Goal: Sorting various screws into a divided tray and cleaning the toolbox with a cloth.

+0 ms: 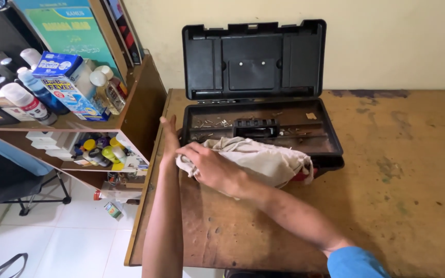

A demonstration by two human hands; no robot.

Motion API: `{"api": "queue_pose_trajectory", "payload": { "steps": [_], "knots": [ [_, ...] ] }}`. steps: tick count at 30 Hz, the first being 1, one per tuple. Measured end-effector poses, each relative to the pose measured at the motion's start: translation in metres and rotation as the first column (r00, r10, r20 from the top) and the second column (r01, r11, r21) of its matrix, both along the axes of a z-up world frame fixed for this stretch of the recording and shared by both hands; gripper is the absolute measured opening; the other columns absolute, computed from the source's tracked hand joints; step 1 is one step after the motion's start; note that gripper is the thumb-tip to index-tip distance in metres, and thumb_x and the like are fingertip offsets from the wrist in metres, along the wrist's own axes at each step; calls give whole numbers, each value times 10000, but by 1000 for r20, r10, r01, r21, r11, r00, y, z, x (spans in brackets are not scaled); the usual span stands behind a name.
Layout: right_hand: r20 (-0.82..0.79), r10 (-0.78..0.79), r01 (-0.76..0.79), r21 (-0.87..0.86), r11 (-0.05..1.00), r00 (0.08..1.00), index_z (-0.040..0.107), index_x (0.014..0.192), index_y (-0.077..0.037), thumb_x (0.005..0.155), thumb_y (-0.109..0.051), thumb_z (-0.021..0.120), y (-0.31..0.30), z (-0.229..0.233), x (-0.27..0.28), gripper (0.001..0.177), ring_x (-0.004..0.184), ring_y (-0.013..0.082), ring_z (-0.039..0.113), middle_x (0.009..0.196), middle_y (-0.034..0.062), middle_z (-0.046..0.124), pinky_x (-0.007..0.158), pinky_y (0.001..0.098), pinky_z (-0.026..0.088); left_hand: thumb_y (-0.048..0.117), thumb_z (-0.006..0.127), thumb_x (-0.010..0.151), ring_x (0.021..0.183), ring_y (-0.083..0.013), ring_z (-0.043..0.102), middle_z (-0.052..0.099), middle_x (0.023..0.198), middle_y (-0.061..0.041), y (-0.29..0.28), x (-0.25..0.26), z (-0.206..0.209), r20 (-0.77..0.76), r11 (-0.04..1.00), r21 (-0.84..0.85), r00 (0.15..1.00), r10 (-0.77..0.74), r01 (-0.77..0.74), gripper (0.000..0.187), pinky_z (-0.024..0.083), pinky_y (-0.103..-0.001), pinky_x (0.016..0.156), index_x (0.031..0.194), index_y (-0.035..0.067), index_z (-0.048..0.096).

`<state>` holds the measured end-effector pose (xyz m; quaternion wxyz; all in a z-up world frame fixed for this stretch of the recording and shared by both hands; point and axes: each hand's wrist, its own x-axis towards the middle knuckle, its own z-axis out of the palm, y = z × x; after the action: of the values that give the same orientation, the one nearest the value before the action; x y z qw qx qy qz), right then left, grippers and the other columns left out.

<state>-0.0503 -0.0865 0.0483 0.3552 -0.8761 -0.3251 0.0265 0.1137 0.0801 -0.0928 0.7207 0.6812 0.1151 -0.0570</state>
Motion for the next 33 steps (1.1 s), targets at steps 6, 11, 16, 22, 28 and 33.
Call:
{"api": "queue_pose_trajectory", "payload": {
  "steps": [6,11,16,22,28,33],
  "knots": [
    [188,-196,203,-17,979,963,564,1288,-106,828,-19,725,13,-40,59,496,1042,349,723,1259,55,534,859,390,656,824,178,946,1555,-465,163,202,1689,-247,-15,-80,72,164,949,-313,982,89,-34,907,139,-606,1254,1662,268,216],
    [284,43,4,-162,987,958,474,1454,5,826,-250,793,-16,15,19,749,1393,476,460,1432,254,522,1151,543,423,627,516,932,1521,-378,284,330,1598,-158,-21,-130,73,674,644,665,677,-297,-378,863,171,-542,1217,1656,213,294],
    [542,-4,110,-165,980,840,729,1196,-126,867,-436,708,-125,14,28,453,1339,350,550,1333,97,682,1136,524,386,752,627,820,1489,-344,350,413,1568,-158,-54,-167,108,623,271,770,593,-510,-577,902,179,-595,1201,1567,275,462],
    [698,-475,768,-170,617,536,693,1284,-261,919,-441,697,-226,-46,50,407,1293,247,583,1310,-4,647,1072,455,437,655,708,773,1351,-393,485,544,1353,-141,-89,-162,79,513,183,849,692,-508,-495,758,316,-718,1044,1390,228,607],
    [271,-853,864,-380,331,446,483,1501,-107,991,-407,591,-266,-57,62,602,1243,440,563,1410,215,530,948,631,485,209,713,771,1113,-250,586,552,1138,48,-53,-134,63,428,413,888,688,-586,-201,433,490,-492,923,1190,310,667],
    [83,-868,821,-380,426,489,459,1522,-36,1015,-194,536,-293,-67,71,536,1141,522,642,1335,257,588,905,660,523,-66,603,802,997,-321,682,593,1116,-38,-19,-123,98,531,674,722,748,-398,-153,498,566,-438,866,1179,238,720]
  ]
}}
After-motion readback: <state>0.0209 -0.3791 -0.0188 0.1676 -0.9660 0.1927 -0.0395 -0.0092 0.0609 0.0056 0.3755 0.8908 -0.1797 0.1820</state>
